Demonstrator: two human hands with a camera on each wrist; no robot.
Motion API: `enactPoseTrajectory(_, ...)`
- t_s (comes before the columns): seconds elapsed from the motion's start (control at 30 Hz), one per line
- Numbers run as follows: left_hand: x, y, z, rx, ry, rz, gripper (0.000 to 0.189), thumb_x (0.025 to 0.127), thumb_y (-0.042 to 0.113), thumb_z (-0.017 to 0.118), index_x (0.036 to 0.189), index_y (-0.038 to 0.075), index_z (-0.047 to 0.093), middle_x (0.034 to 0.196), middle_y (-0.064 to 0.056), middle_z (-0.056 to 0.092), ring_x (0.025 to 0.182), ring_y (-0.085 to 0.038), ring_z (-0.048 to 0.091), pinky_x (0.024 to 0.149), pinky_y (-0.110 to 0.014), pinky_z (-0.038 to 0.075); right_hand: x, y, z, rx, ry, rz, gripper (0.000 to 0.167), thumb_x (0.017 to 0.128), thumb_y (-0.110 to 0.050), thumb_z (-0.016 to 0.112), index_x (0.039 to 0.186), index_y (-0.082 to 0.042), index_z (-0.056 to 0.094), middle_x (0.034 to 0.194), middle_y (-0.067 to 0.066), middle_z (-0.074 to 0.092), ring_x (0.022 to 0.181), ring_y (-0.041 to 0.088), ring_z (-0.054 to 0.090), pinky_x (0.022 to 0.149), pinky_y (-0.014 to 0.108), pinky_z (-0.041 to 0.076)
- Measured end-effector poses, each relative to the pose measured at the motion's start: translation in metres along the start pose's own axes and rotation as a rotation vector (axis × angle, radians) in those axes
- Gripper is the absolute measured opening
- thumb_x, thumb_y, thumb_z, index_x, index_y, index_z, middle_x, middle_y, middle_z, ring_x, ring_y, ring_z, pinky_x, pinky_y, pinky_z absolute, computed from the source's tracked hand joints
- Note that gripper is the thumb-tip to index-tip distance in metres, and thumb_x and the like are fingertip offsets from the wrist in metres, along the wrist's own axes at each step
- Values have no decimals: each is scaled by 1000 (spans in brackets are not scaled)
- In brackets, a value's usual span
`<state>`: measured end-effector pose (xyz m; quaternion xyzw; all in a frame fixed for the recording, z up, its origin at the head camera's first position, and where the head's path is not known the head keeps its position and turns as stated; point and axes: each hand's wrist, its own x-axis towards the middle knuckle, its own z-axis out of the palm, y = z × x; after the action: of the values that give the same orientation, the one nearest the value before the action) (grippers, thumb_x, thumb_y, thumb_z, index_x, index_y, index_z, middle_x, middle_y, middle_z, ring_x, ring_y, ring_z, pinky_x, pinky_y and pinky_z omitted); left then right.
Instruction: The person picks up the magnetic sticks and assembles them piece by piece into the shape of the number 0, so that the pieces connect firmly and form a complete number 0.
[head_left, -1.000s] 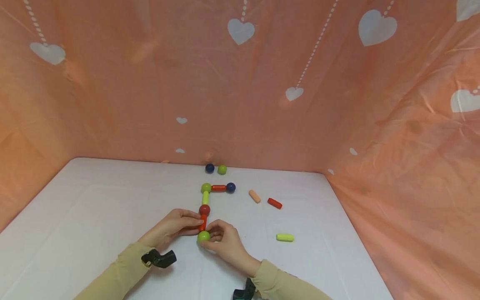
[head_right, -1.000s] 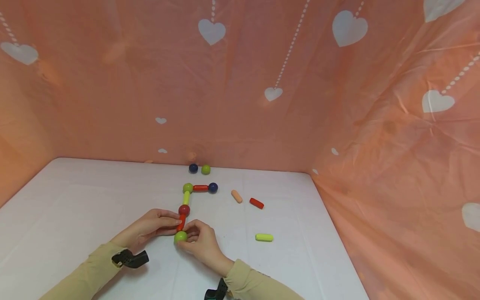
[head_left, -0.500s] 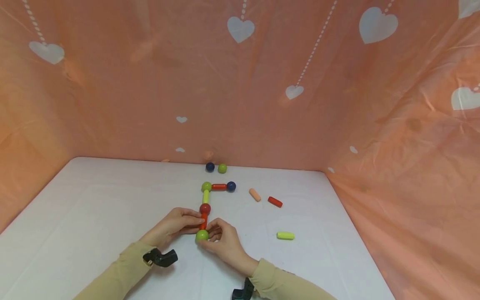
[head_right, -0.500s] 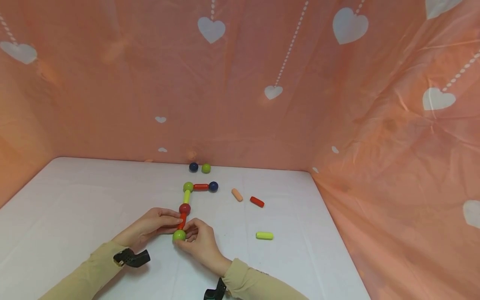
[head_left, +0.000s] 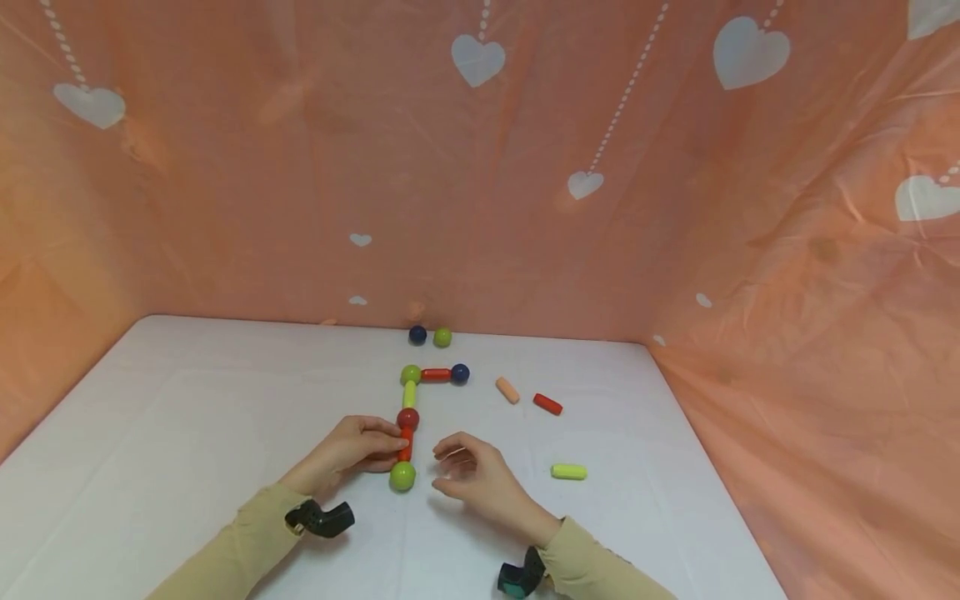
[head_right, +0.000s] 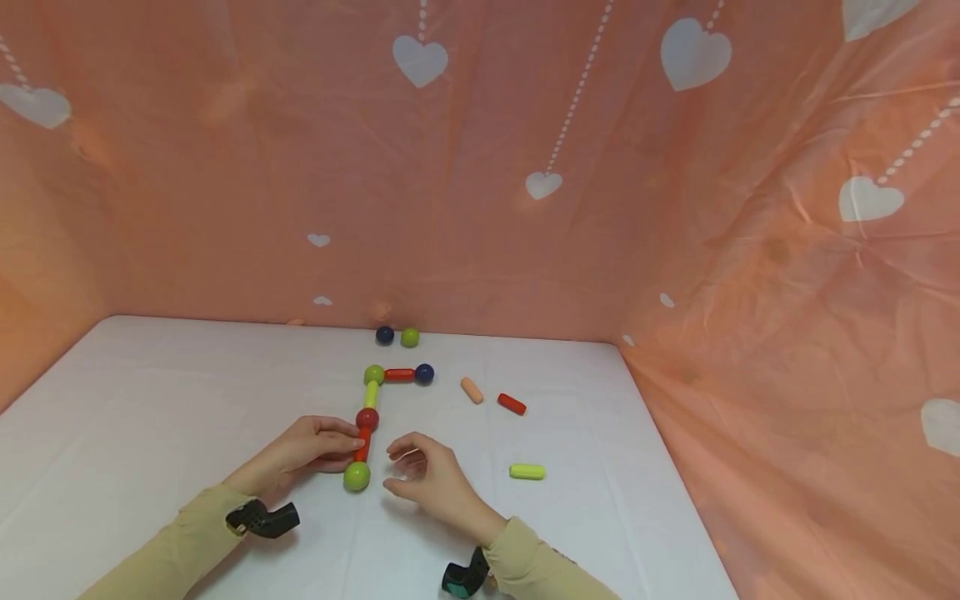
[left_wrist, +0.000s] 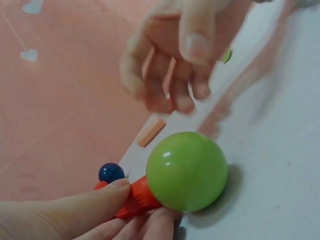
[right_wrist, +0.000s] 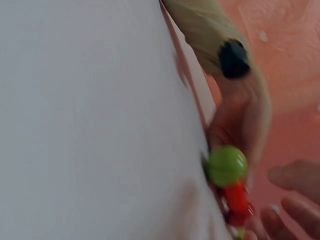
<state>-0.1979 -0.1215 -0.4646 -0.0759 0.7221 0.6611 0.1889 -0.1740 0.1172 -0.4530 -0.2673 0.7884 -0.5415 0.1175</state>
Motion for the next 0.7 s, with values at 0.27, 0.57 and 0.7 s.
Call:
enactPoseTrajectory(0.27,-1,1,-1,28,13,-23,40,80,19,78,112,-2,65,90,-10,69,73,-20,67,71,-31,57,-18,-22,-61,-139,-34,-166,40,82,5,71,119,3,57,113,17,62,103,38,58,87,50,49)
enactPoseTrajectory(0.57,-2,2,-1,37,23,-26,43,78,21,80,112,-2,65,92,-11,68,76,-20,67,72,-31,57,-48,-4,-119,-191,2,-118,47,79,6,74,122,2,56,110,18,62,100,40,58,86,52,48)
enactPoseTrajectory(0.7,-2,1,-2,31,17,-24,43,79,20,80,112,-2,64,93,-11,68,77,-20,67,72,-31,57,-62,23,-139,-206,6,-52,47,80,-1,75,123,2,55,111,19,62,101,39,58,88,48,48)
